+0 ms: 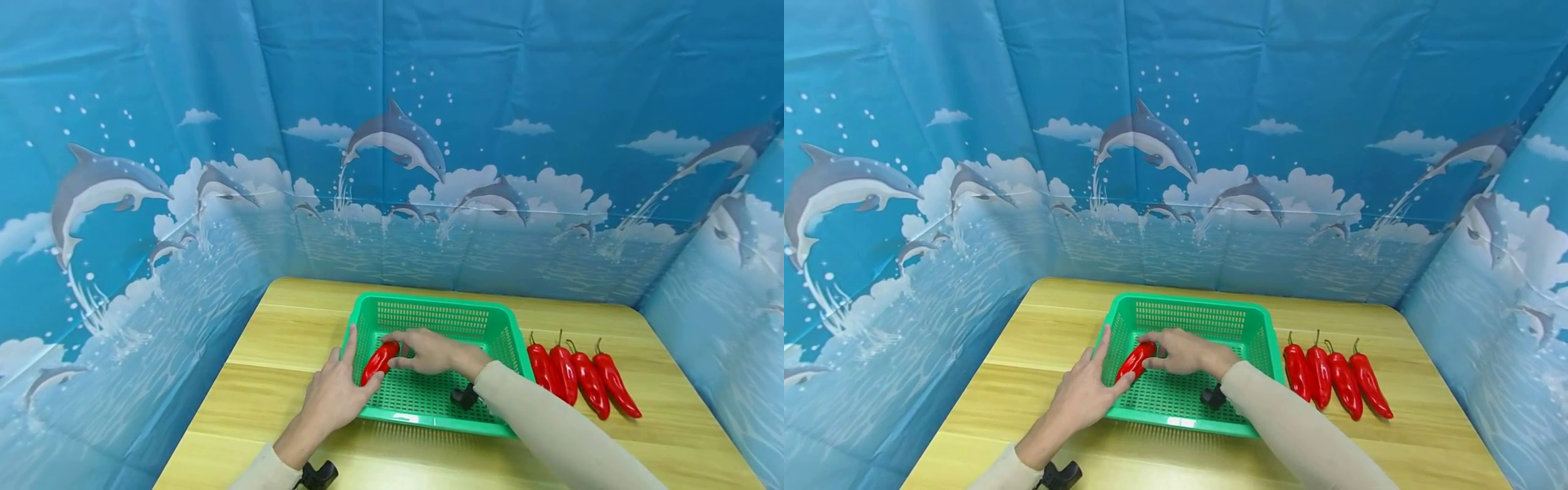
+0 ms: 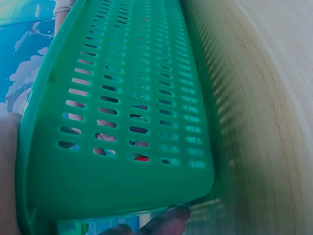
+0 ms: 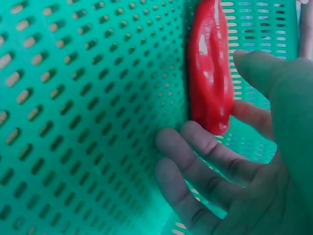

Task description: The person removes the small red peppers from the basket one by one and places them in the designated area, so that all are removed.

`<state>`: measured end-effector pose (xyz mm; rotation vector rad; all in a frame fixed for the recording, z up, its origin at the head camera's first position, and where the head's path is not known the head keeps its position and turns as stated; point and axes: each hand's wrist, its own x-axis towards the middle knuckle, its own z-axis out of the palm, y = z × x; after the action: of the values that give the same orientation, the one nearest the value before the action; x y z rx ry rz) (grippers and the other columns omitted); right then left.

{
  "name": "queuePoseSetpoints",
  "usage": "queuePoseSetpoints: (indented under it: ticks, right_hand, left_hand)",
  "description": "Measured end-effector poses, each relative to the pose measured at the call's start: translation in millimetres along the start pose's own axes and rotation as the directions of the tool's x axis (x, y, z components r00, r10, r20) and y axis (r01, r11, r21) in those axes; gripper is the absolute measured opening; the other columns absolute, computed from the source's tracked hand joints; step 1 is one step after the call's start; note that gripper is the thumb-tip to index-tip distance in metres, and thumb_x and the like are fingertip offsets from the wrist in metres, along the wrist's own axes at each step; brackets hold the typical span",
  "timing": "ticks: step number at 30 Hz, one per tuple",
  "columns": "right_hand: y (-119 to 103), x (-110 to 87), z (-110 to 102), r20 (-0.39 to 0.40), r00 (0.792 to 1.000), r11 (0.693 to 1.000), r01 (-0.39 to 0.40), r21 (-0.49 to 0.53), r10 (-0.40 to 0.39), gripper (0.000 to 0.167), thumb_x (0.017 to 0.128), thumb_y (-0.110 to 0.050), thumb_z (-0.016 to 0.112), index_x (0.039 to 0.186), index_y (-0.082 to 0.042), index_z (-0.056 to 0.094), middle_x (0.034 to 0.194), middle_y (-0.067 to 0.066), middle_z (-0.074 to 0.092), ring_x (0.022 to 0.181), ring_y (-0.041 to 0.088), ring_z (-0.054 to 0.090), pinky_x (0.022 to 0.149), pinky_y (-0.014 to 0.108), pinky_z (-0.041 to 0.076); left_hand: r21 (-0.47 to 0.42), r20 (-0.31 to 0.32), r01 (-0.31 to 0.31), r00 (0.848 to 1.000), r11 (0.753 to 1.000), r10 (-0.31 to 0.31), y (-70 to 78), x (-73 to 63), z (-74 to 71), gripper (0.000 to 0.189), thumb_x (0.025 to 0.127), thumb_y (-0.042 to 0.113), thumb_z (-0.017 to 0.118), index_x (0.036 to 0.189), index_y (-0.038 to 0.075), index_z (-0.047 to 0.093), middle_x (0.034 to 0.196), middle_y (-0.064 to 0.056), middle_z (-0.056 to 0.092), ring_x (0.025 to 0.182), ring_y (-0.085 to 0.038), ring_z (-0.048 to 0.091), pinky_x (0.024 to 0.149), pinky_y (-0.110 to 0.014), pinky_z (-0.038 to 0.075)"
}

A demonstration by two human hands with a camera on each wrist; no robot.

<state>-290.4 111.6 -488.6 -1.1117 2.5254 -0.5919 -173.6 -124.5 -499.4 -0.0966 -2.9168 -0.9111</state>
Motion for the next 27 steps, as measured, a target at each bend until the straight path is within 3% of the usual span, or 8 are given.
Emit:
queuePoseSetpoints:
  ticks: [6,13,21,27]
  right_hand:
    - [2.5,-0.4,3.2,0.005,1.000,1.000,0.019,-0.016,-0.019,0.052,0.119,-0.041,0.069,0.164,-0.015,0.066,0.126,0.003,0.075,0.106,0.015,0.065,0.092,0.039,0.059]
    - [5.0,1.5,3.3,0.006,0.999,0.999,0.033,-0.010,-0.033,0.044,0.119,-0.041,0.069,0.155,-0.016,0.072,0.131,-0.001,0.077,0.113,0.025,0.067,0.095,0.038,0.058]
    - [6.4,1.1,3.6,0.018,1.000,0.999,0.020,0.029,-0.020,0.042,0.114,-0.048,0.076,0.145,-0.019,0.074,0.122,0.000,0.069,0.103,0.016,0.061,0.090,0.036,0.058]
    - [8.1,-0.2,5.0,0.024,0.999,0.999,0.025,0.025,-0.025,0.039,0.106,-0.038,0.089,0.137,-0.021,0.072,0.123,0.000,0.065,0.101,0.015,0.059,0.087,0.033,0.057]
  left_hand:
    - [0.015,0.002,0.009,1.000,1.000,-0.009,-0.9,0.8,1.9,0.113,0.105,0.056,0.080,0.190,0.022,0.015,0.151,-0.029,0.067,0.061,-0.026,0.060,0.055,-0.036,0.053]
    - [0.001,0.008,0.016,1.000,1.000,-0.016,-1.9,0.6,2.7,0.113,0.106,0.058,0.079,0.190,0.024,0.012,0.150,-0.029,0.067,0.057,-0.025,0.057,0.053,-0.036,0.049]
    - [0.009,0.003,0.011,1.000,1.000,-0.011,-3.1,-0.1,3.8,0.112,0.107,0.057,0.079,0.190,0.023,0.012,0.152,-0.031,0.067,0.058,-0.025,0.059,0.055,-0.037,0.051]
    - [0.007,-0.010,0.006,1.000,1.000,-0.006,-3.2,-0.1,4.9,0.112,0.106,0.055,0.081,0.190,0.023,0.014,0.147,-0.030,0.068,0.058,-0.025,0.058,0.053,-0.036,0.049]
